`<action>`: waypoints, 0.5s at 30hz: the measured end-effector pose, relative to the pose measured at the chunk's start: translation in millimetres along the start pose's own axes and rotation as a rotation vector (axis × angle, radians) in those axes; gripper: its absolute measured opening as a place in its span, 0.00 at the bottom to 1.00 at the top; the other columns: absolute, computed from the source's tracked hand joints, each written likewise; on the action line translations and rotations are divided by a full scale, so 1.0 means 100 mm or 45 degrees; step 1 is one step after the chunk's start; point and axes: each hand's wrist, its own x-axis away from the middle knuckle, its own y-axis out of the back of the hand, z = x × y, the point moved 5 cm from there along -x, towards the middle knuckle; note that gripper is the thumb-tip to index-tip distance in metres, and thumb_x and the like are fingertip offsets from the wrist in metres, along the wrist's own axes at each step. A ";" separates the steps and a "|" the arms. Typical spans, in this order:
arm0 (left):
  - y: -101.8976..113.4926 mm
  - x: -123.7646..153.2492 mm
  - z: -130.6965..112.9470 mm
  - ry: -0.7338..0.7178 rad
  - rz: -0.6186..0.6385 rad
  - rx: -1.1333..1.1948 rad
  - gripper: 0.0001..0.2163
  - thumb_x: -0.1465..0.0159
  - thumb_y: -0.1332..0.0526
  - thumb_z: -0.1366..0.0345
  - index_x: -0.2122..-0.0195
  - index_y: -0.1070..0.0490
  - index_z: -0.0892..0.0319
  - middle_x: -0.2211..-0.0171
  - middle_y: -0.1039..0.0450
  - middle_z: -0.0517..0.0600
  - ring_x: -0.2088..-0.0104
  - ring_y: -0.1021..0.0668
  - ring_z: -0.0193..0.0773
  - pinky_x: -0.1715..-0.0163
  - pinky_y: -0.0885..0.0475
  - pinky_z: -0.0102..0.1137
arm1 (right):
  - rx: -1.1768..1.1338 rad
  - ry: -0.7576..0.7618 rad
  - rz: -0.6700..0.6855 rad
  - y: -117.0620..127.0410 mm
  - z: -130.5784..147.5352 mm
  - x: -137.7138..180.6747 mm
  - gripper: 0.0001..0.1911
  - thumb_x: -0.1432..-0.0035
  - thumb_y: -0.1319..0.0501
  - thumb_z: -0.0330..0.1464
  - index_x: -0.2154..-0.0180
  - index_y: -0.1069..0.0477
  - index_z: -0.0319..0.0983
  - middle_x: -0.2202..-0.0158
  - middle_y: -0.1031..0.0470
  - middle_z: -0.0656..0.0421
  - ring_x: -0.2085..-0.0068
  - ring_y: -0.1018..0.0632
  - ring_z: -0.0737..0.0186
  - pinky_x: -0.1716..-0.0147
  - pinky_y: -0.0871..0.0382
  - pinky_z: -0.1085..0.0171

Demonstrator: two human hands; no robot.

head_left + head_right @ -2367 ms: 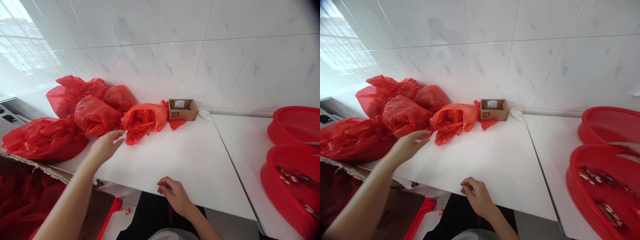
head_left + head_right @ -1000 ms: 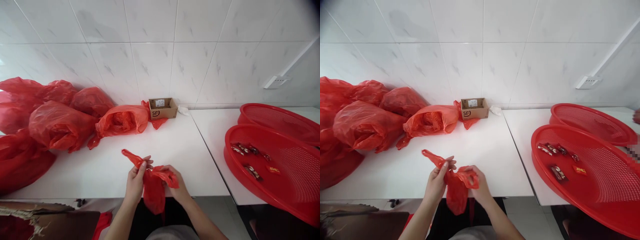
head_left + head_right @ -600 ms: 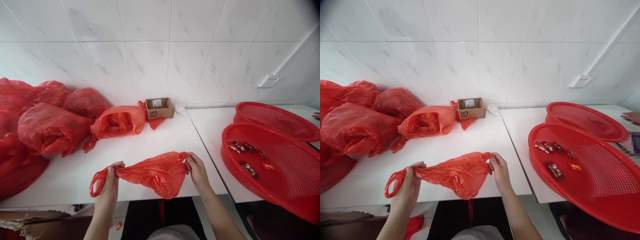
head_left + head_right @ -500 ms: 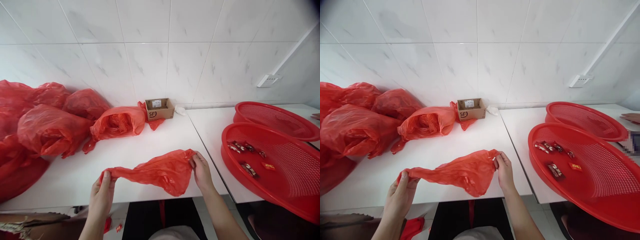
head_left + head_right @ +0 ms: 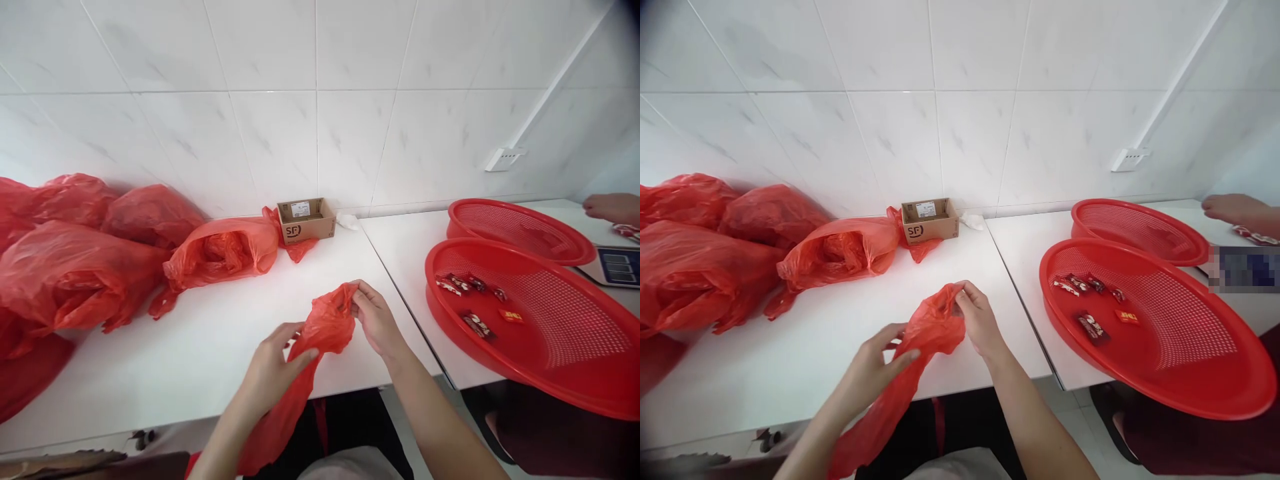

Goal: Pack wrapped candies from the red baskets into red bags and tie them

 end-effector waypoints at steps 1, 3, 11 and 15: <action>-0.13 -0.02 -0.01 0.069 0.013 0.077 0.13 0.39 0.39 0.52 0.67 0.25 0.58 0.68 0.25 0.50 0.67 0.25 0.41 0.65 0.31 0.33 | -0.021 -0.014 -0.003 -0.05 0.01 0.00 0.12 0.39 0.41 0.44 0.66 0.31 0.42 0.66 0.23 0.60 0.66 0.24 0.63 0.61 0.29 0.61; -0.29 -0.03 0.01 0.200 -0.010 0.337 0.21 0.37 0.42 0.48 0.79 0.32 0.60 0.80 0.34 0.46 0.78 0.32 0.34 0.75 0.37 0.29 | -0.028 -0.039 -0.032 -0.09 0.04 0.02 0.12 0.39 0.42 0.45 0.59 0.33 0.44 0.61 0.23 0.59 0.62 0.23 0.61 0.59 0.28 0.59; -0.46 0.14 0.08 0.482 -0.237 1.409 0.17 0.40 0.36 0.52 0.59 0.22 0.61 0.68 0.21 0.52 0.66 0.21 0.41 0.62 0.28 0.32 | 1.013 0.422 -0.077 -0.38 0.03 0.47 0.11 0.45 0.35 0.39 0.66 0.33 0.41 0.63 0.29 0.57 0.58 0.28 0.57 0.56 0.32 0.55; -0.54 0.16 0.05 0.430 -0.211 1.545 0.16 0.39 0.36 0.56 0.56 0.22 0.61 0.57 0.20 0.56 0.54 0.21 0.46 0.49 0.30 0.37 | 1.086 0.233 0.051 -0.44 -0.22 0.52 0.09 0.46 0.35 0.37 0.67 0.32 0.40 0.64 0.30 0.57 0.63 0.28 0.59 0.62 0.32 0.58</action>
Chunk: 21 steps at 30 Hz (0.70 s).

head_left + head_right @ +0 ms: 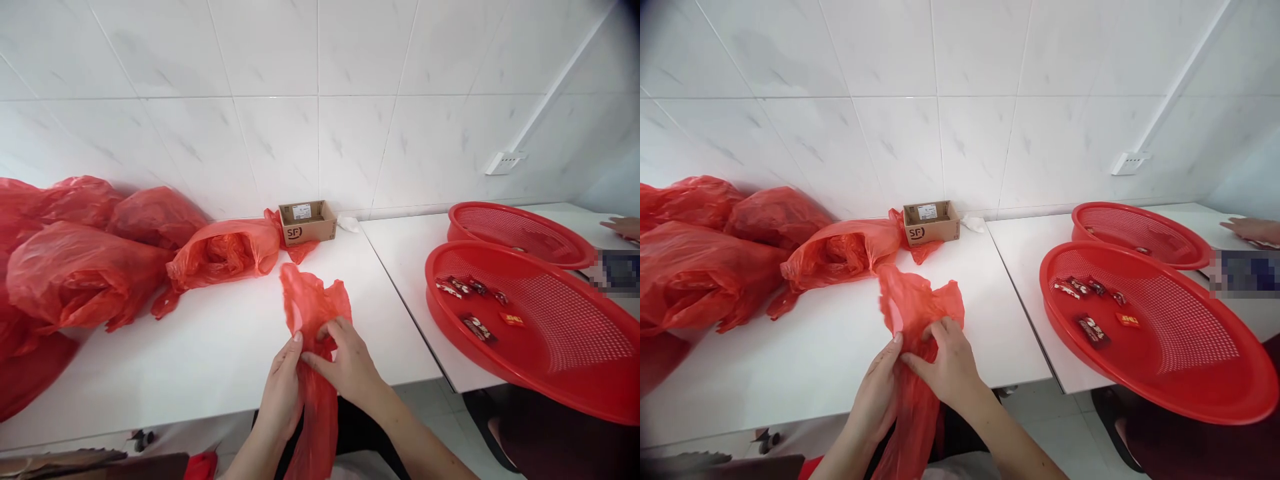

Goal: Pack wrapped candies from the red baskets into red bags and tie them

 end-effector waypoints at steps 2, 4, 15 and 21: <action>0.04 -0.01 0.01 0.014 0.025 0.022 0.15 0.39 0.35 0.57 0.55 0.22 0.62 0.54 0.21 0.57 0.50 0.22 0.47 0.46 0.32 0.38 | -0.091 -0.011 0.065 0.00 -0.08 -0.03 0.03 0.43 0.39 0.33 0.68 0.31 0.40 0.64 0.29 0.58 0.63 0.28 0.61 0.61 0.32 0.59; 0.16 -0.04 -0.03 0.030 -0.009 0.064 0.16 0.39 0.35 0.57 0.56 0.22 0.62 0.53 0.22 0.58 0.49 0.23 0.48 0.45 0.32 0.39 | -0.273 -0.058 0.091 0.08 -0.19 -0.09 0.04 0.41 0.42 0.32 0.69 0.31 0.40 0.67 0.28 0.59 0.64 0.28 0.62 0.61 0.33 0.60; 0.76 -0.11 -0.34 0.069 -0.462 0.162 0.10 0.33 0.47 0.72 0.63 0.25 0.63 0.66 0.21 0.52 0.69 0.20 0.34 0.66 0.22 0.28 | -1.622 -0.699 -0.181 0.31 -0.67 -0.23 0.13 0.54 0.29 0.35 0.74 0.33 0.39 0.74 0.30 0.64 0.72 0.29 0.68 0.73 0.35 0.68; 1.01 -0.23 -0.47 -0.072 -0.473 -0.040 0.04 0.38 0.38 0.67 0.66 0.27 0.62 0.71 0.25 0.49 0.76 0.25 0.31 0.76 0.29 0.24 | -1.565 -0.640 -0.268 0.31 -0.68 -0.27 0.16 0.55 0.28 0.37 0.74 0.34 0.39 0.76 0.34 0.66 0.76 0.35 0.72 0.80 0.43 0.71</action>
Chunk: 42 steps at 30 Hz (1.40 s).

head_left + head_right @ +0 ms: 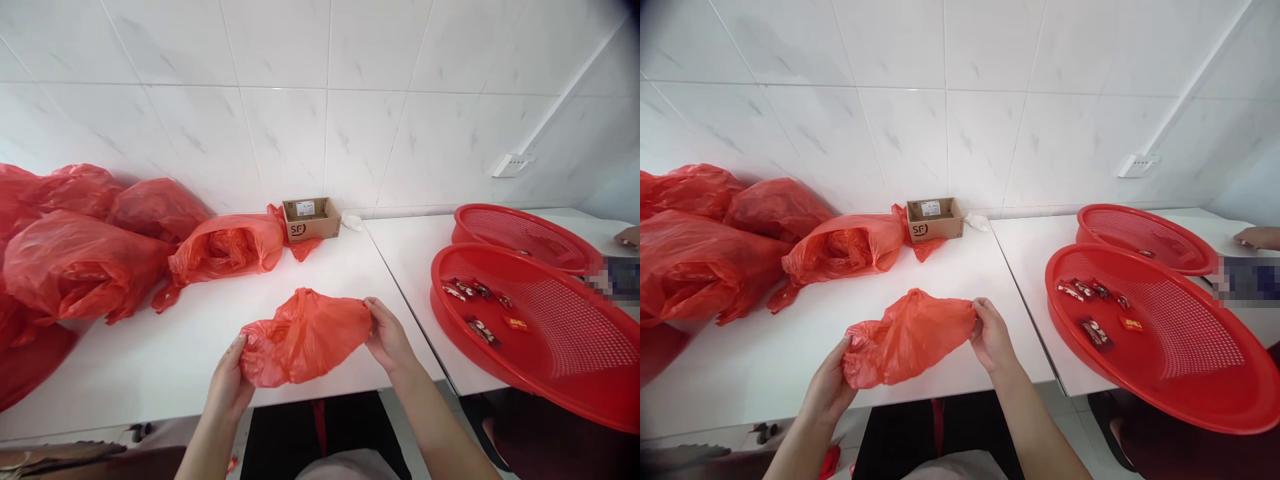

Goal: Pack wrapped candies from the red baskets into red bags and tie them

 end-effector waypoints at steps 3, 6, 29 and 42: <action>0.17 -0.01 -0.11 -0.251 -0.038 -0.359 0.09 0.42 0.32 0.59 0.67 0.27 0.59 0.76 0.31 0.43 0.80 0.33 0.28 0.79 0.37 0.23 | 0.183 0.223 -0.087 0.13 0.14 -0.03 0.15 0.49 0.31 0.41 0.70 0.35 0.42 0.74 0.32 0.66 0.73 0.32 0.69 0.75 0.38 0.69; 0.26 0.05 -0.16 -0.564 -0.139 -1.066 0.11 0.40 0.36 0.53 0.64 0.27 0.54 0.80 0.39 0.42 0.79 0.34 0.33 0.77 0.39 0.27 | 0.307 0.329 -0.171 0.26 0.24 -0.06 0.15 0.47 0.33 0.43 0.68 0.36 0.43 0.71 0.29 0.63 0.70 0.28 0.65 0.73 0.35 0.66; -0.39 0.23 0.17 -0.335 0.404 -1.092 0.16 0.44 0.35 0.52 0.74 0.38 0.57 0.78 0.39 0.41 0.77 0.38 0.31 0.76 0.42 0.25 | 1.180 0.643 -0.132 0.16 0.58 -0.01 0.15 0.40 0.41 0.46 0.60 0.32 0.42 0.65 0.29 0.58 0.63 0.27 0.60 0.63 0.33 0.61; -0.45 0.16 0.15 0.027 0.232 -0.108 0.10 0.37 0.38 0.59 0.69 0.30 0.60 0.72 0.29 0.47 0.73 0.27 0.32 0.71 0.30 0.25 | 2.247 0.667 0.527 -0.34 -0.07 0.34 0.09 0.38 0.44 0.30 0.63 0.24 0.42 0.67 0.21 0.57 0.65 0.22 0.57 0.58 0.33 0.56</action>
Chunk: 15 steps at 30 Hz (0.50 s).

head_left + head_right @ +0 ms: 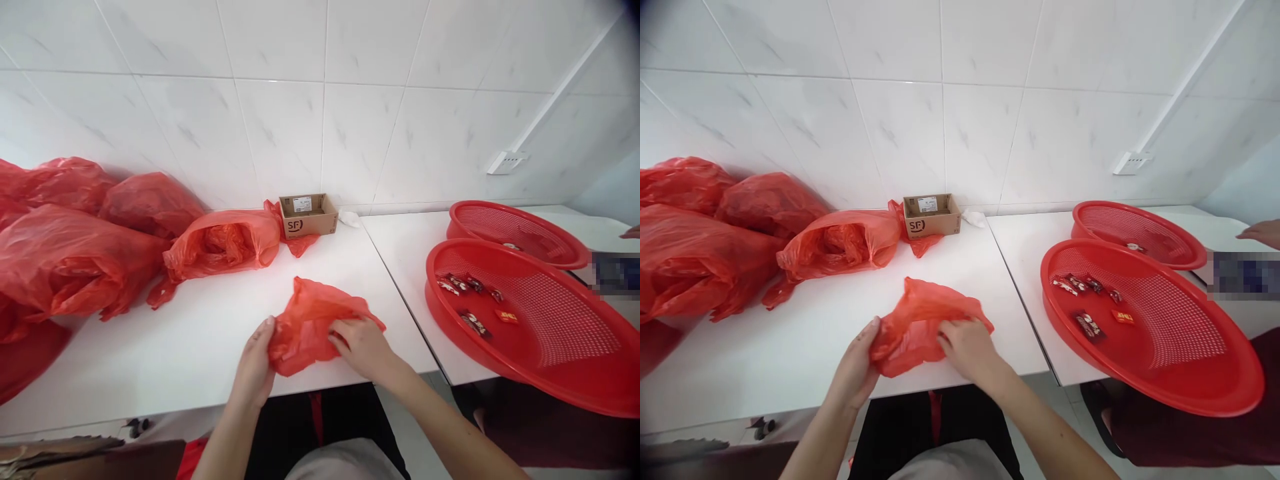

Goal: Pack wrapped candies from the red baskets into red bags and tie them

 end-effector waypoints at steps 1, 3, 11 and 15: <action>0.08 -0.03 -0.04 0.036 -0.067 0.110 0.08 0.36 0.39 0.62 0.68 0.29 0.61 0.71 0.27 0.48 0.71 0.25 0.33 0.69 0.28 0.27 | 0.044 -0.059 0.037 -0.03 -0.16 0.01 0.10 0.41 0.43 0.29 0.61 0.24 0.42 0.66 0.20 0.56 0.64 0.22 0.55 0.59 0.32 0.56; 0.22 -0.10 -0.13 0.049 -0.144 0.160 0.07 0.35 0.41 0.65 0.69 0.30 0.61 0.70 0.27 0.50 0.72 0.24 0.33 0.67 0.25 0.29 | 0.077 -0.130 0.083 -0.01 -0.40 0.04 0.17 0.44 0.42 0.27 0.54 0.24 0.42 0.62 0.19 0.55 0.63 0.21 0.52 0.62 0.31 0.57; 0.27 0.11 -0.37 -0.605 -0.423 -0.274 0.14 0.34 0.43 0.58 0.47 0.32 0.50 0.45 0.33 0.51 0.44 0.30 0.41 0.42 0.37 0.38 | 0.072 -0.149 0.073 0.21 -0.42 -0.07 0.25 0.43 0.41 0.30 0.43 0.31 0.48 0.68 0.20 0.61 0.63 0.20 0.54 0.63 0.30 0.58; -0.24 0.48 -0.34 -1.477 -0.281 -1.291 0.07 0.37 0.39 0.65 0.59 0.24 0.52 0.37 0.42 0.55 0.34 0.43 0.55 0.37 0.50 0.51 | 0.168 -0.096 -0.027 0.16 -0.29 -0.21 0.19 0.40 0.42 0.31 0.47 0.28 0.44 0.55 0.21 0.55 0.54 0.22 0.50 0.59 0.30 0.55</action>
